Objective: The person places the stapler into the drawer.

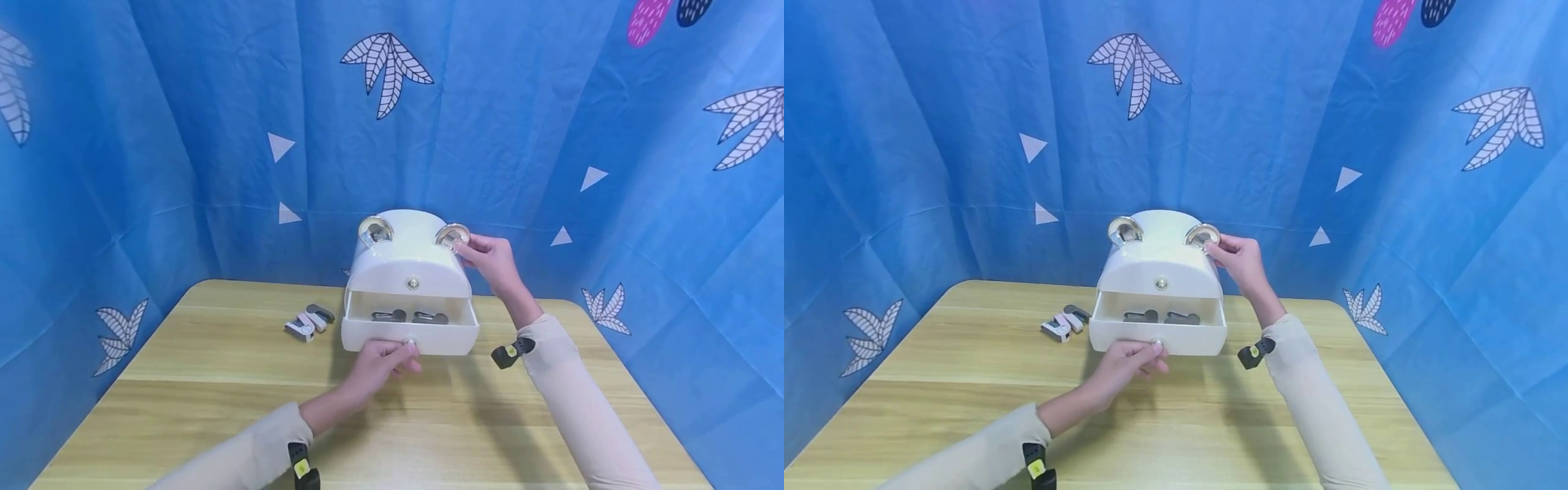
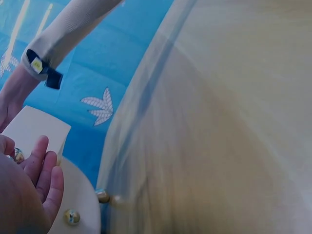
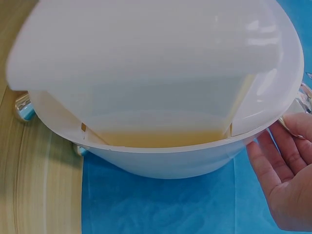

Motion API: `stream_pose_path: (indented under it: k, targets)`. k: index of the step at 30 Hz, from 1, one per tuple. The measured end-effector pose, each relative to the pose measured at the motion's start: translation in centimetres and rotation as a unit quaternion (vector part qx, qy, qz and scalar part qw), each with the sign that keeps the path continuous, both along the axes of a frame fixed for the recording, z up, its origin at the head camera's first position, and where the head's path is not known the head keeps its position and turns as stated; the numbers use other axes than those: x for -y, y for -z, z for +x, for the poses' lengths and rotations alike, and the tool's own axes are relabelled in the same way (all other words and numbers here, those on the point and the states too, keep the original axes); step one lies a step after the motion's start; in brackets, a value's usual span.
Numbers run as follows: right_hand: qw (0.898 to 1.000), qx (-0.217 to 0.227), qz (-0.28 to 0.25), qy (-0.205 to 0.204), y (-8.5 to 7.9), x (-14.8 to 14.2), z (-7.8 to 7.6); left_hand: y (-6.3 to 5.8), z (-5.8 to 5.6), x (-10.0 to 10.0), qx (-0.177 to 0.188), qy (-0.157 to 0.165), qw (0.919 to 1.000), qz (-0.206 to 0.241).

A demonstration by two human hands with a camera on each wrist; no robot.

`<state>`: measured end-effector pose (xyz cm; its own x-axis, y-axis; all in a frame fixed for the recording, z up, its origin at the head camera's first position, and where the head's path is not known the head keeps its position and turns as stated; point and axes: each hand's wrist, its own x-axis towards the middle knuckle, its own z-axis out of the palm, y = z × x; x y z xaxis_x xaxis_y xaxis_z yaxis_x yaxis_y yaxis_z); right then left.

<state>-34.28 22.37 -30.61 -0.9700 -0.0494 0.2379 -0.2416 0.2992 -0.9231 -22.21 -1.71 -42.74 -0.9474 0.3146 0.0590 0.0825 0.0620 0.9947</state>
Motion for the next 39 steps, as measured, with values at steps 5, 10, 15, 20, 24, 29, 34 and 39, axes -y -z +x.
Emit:
stream_pose_path:
  k: [5, 10, 15, 20, 24, 29, 34, 39]
  targets:
    - [1.0, 0.0, -0.007, -0.001, 0.0, 0.1, 0.0, -0.1, -1.5, -0.1, 0.002, -0.021, 0.9998, -0.007]
    - [1.0, -0.002, -0.005, -0.002, -0.1, 0.1, 0.1, -0.1, -2.8, -0.1, 0.005, -0.032, 0.9994, -0.012]
    - [1.0, -0.003, -0.007, -0.004, -0.1, 0.2, 0.1, 0.0, -3.9, -0.3, 0.024, -0.037, 0.999, 0.003]
    - [1.0, 0.001, -0.012, -0.006, 0.0, 0.1, 0.2, -0.1, -4.8, -0.7, 0.029, -0.05, 0.9983, 0.002]
    - [1.0, -0.004, -0.01, -0.009, 0.0, 0.0, 0.1, -0.1, -5.4, -0.9, 0.031, -0.058, 0.9978, 0.009]
    - [1.0, -0.008, -0.014, -0.011, 0.2, 0.0, 0.0, -0.1, -5.7, -1.1, 0.035, -0.067, 0.997, 0.018]
    - [1.0, -0.007, -0.009, -0.008, 0.2, -0.1, 0.0, -0.1, -5.8, -1.1, 0.035, -0.065, 0.9971, 0.02]
    - [1.0, -0.008, -0.009, -0.014, 0.2, -0.1, 0.0, 0.0, -5.9, -0.8, 0.034, -0.053, 0.998, 0.013]
